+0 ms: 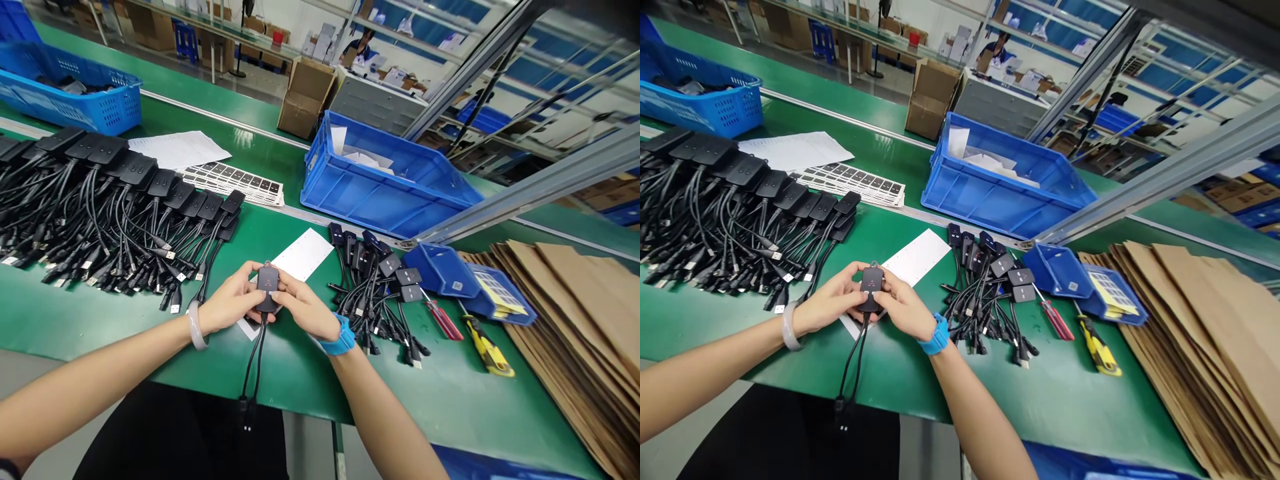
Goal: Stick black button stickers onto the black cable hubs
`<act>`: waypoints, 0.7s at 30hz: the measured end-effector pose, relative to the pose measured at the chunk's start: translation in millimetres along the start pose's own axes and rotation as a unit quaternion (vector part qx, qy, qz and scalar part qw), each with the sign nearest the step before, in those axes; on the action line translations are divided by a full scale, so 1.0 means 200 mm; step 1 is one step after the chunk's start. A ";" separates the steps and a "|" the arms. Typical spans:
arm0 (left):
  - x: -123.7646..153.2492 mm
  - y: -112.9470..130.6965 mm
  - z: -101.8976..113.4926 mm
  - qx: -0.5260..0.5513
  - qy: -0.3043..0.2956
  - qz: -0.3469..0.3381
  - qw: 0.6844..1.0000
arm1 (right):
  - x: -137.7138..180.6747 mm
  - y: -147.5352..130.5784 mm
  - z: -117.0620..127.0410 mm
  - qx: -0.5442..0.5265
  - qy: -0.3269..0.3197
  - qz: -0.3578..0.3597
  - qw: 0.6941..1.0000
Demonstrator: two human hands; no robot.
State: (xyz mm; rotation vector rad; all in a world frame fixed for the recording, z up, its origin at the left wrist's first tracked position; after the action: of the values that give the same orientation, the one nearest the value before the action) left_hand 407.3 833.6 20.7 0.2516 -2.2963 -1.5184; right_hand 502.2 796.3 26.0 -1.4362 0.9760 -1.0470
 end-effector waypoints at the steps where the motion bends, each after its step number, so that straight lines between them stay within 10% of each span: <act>1: 0.00 0.00 0.00 0.001 0.001 0.000 1.000 | 0.00 0.00 0.00 0.000 0.001 0.001 1.000; 12: 0.02 0.03 0.01 0.073 0.011 0.036 0.997 | 0.01 -0.03 -0.02 0.154 0.025 -0.011 0.988; 21: 0.01 -0.06 -0.01 0.060 -0.037 0.056 0.996 | 0.15 -0.04 -0.20 0.533 0.149 -0.132 0.822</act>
State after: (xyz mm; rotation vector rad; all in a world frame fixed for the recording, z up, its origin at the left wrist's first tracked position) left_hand 405.1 826.4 10.0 0.0969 -2.4203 -1.3572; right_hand 472.9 758.0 39.6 -0.4587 0.2321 -1.6839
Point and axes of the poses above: each hand's wrist, its own x-axis away from the middle knuckle, its own z-axis out of the back of the hand, y = z × x, the point moved 7 cm from there along -x, towards the middle knuckle, and after that the axes turned 11 degrees about -y, right-handed, at the moved point
